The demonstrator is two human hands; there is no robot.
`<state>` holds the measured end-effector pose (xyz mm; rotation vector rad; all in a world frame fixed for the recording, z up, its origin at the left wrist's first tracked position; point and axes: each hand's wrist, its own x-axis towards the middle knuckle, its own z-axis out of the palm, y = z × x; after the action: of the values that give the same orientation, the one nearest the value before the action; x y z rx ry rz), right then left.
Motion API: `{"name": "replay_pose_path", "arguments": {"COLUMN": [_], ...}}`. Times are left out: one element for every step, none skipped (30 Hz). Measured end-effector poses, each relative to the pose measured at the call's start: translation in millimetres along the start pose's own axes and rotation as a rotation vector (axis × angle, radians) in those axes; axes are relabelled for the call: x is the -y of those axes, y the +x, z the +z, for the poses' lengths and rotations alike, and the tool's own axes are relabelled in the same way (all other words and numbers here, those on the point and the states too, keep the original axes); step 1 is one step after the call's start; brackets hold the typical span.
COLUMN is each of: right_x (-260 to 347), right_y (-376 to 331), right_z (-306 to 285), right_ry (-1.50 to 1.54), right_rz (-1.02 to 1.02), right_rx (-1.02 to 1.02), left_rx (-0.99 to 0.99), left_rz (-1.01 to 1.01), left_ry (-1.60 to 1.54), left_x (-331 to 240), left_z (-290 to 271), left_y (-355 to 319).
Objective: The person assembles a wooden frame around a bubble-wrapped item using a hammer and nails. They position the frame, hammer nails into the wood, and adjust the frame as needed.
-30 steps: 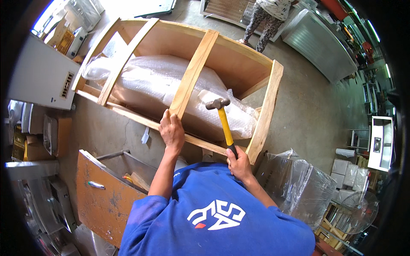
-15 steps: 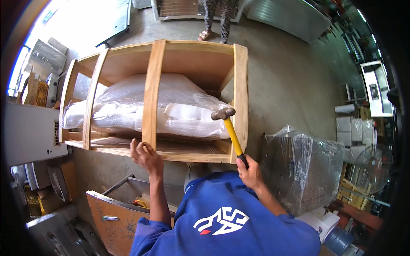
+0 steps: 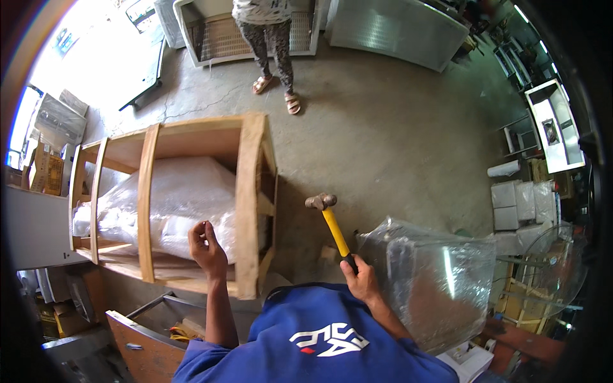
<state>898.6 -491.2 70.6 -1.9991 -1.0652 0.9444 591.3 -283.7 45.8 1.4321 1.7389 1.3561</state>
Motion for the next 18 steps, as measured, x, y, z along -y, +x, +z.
{"name": "replay_pose_path", "arguments": {"right_x": [-9,-17,-24,-39,-50,-59,-60,-59,-61,-62,-49,-30,-17,-4,9,21,33,50], "right_y": [6,15,25,38,57,78,101,130,158,187,213,236,259,282,309,338,370,405], "right_z": [-18,-34,-48,-60,-67,-71,-70,-68,-65,-62,-60,-59,-55,-54,-57,-55,-59,-55], "right_ry": [-0.004,-0.007,0.021,0.034,0.082,0.127,0.14,0.147,0.149,0.151,0.252,0.353,0.392,0.43,0.419,0.408,0.339,0.282], "right_rz": [-0.024,-0.067,-0.079,-0.056,-0.044,-0.026,-0.038,0.002,-0.017,-0.039,0.027,0.102,0.066,0.087,0.066,0.045,0.006,-0.047], "right_rx": [-0.029,-0.052,-0.053,-0.065,-0.07,-0.067,-0.084,-0.082,-0.067,-0.058,0.017,0.073,0.087,0.116,0.151,0.19,0.24,0.284], "left_rx": [0.025,0.033,0.023,0.032,0.045,0.055,0.046,0.032,-0.017,-0.051,-0.105,-0.142,-0.204,-0.27,-0.336,-0.407,-0.454,-0.503], "left_rz": [-0.053,-0.098,-0.013,0.016,-0.007,-0.038,-0.069,-0.101,-0.137,-0.148,-0.182,-0.2,-0.178,-0.158,-0.159,-0.179,-0.231,-0.263], "left_ry": [-0.063,-0.13,-0.089,-0.033,-0.026,-0.017,0.01,0.033,0.049,0.041,0.023,-0.006,-0.006,-0.002,0.014,-0.004,-0.037,-0.076], "left_x": [-8,-28,-36,-44,-55,-62,-70,-77,-77,-82,-83,-84,-80,-73,-70,-66,-62,-62], "left_z": [16,34,48,62,75,87,93,103,112,123,135,150,164,178,193,204,221,236], "left_y": [-14,-23,-29,-31,-31,-31,-28,-23,-19,-8,3,20,37,54,72,93,113,141]}}
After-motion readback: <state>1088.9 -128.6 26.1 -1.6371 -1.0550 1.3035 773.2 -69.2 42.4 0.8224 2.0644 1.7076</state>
